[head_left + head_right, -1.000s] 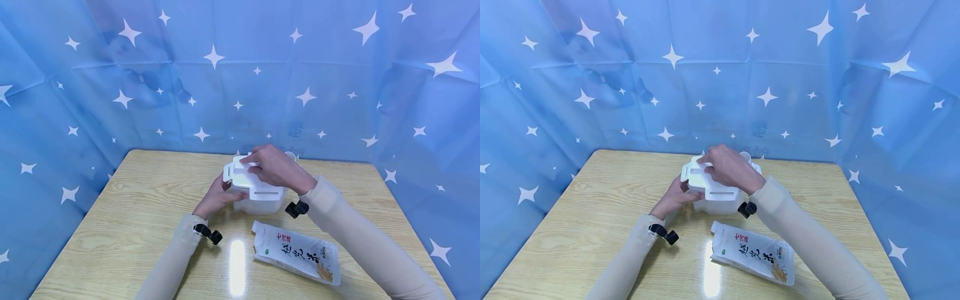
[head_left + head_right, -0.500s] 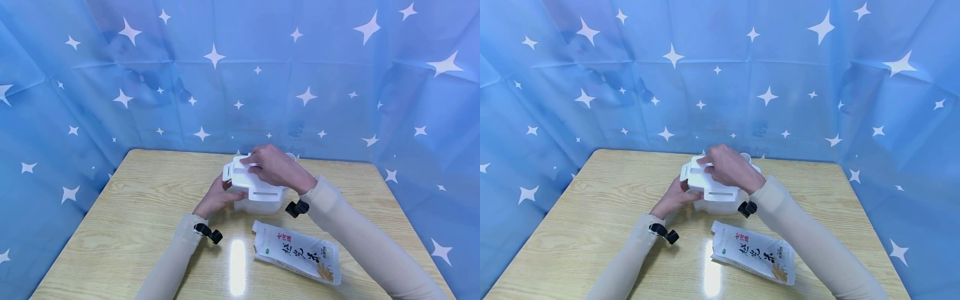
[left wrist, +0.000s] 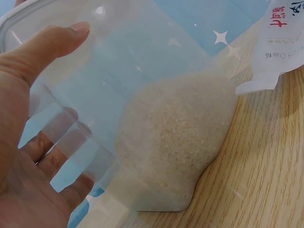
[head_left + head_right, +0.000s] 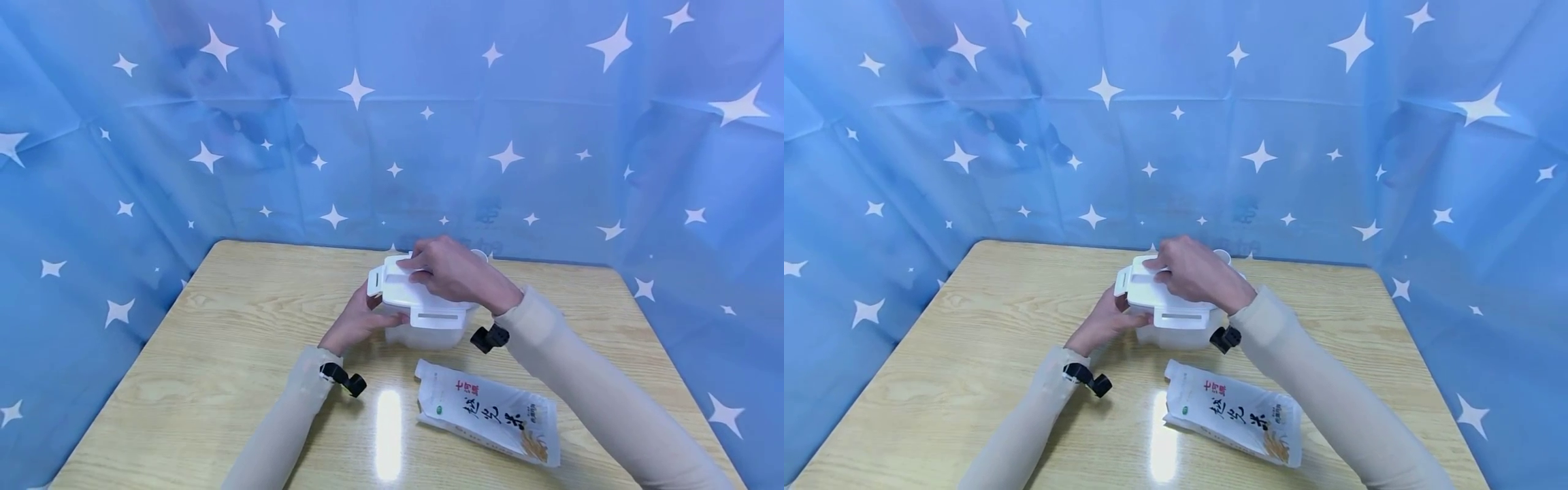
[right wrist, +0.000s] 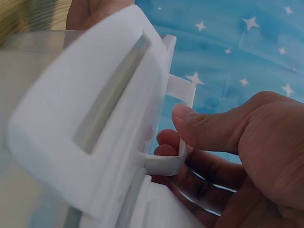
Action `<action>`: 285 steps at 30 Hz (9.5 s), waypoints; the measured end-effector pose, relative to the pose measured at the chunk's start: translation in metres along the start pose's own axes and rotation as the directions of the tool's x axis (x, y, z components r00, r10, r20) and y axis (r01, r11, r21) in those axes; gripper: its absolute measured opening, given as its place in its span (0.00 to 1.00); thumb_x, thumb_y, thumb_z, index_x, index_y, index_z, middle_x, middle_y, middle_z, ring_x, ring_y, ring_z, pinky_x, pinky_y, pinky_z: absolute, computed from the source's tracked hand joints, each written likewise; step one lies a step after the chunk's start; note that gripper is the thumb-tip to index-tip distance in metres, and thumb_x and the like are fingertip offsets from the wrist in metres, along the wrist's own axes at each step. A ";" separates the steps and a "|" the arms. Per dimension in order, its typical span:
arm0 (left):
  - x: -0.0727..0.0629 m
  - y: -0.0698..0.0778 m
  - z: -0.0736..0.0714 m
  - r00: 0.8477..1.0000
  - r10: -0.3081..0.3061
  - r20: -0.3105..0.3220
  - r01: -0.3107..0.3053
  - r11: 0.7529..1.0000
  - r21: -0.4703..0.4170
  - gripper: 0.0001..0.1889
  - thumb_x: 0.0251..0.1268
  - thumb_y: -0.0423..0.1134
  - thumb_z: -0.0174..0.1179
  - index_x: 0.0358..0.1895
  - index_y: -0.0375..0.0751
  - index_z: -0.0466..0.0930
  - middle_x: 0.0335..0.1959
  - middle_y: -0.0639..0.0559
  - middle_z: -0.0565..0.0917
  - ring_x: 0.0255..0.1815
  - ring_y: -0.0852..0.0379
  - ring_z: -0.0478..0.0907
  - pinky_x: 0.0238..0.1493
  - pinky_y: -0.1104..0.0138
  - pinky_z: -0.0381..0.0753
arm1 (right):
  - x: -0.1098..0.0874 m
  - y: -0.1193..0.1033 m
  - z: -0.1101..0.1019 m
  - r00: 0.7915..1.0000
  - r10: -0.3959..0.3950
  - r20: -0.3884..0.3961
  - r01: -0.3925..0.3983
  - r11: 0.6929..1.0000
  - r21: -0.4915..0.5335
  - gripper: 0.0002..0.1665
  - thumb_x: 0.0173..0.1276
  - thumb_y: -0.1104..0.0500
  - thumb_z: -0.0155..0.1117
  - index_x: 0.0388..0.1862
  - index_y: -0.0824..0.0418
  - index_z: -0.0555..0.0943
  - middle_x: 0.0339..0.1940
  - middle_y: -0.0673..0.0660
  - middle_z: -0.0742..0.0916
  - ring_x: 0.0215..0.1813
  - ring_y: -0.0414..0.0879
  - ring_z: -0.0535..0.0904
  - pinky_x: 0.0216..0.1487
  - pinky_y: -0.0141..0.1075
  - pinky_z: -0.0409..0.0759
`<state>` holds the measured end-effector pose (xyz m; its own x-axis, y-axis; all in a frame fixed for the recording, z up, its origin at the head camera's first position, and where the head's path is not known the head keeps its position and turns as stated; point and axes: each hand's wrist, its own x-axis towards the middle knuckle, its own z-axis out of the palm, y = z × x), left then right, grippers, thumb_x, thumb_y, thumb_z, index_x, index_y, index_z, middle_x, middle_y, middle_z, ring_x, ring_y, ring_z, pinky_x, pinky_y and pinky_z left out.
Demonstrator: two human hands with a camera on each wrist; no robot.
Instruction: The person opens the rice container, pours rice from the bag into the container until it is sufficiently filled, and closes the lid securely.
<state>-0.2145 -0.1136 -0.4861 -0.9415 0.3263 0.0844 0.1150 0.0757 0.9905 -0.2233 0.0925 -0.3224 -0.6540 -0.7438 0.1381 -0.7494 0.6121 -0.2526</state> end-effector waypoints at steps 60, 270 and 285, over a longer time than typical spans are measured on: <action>0.000 0.000 0.001 1.000 0.006 -0.009 -0.006 0.999 0.050 0.43 0.56 0.41 0.78 0.74 0.65 0.65 0.71 0.61 0.74 0.78 0.53 0.65 0.83 0.48 0.60 | -0.094 -0.012 0.027 0.921 -0.049 -0.386 0.063 0.998 0.024 0.40 0.59 0.56 0.80 0.70 0.55 0.77 0.69 0.55 0.79 0.69 0.51 0.75 0.60 0.47 0.85; -0.051 0.016 0.063 0.932 0.072 -0.356 -0.006 0.983 0.184 0.73 0.42 0.51 0.85 0.82 0.72 0.31 0.83 0.58 0.51 0.83 0.49 0.50 0.79 0.37 0.60 | -0.093 0.068 0.019 0.999 -0.021 -0.049 0.042 0.865 0.500 0.37 0.66 0.53 0.76 0.73 0.45 0.73 0.72 0.46 0.79 0.75 0.45 0.73 0.78 0.52 0.71; -0.018 0.007 0.019 0.989 0.037 -0.146 -0.015 0.990 0.143 0.72 0.39 0.49 0.86 0.80 0.81 0.35 0.81 0.60 0.57 0.82 0.53 0.55 0.79 0.49 0.67 | -0.093 0.048 0.027 0.980 0.153 -0.126 -0.072 0.865 0.496 0.40 0.62 0.53 0.79 0.72 0.43 0.74 0.70 0.48 0.80 0.69 0.49 0.79 0.74 0.52 0.76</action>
<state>-0.1903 -0.1010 -0.4832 -0.9728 0.1877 0.1355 0.1736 0.2044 0.9634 -0.1952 0.1839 -0.3733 -0.7689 -0.6014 0.2172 -0.5502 0.4494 -0.7038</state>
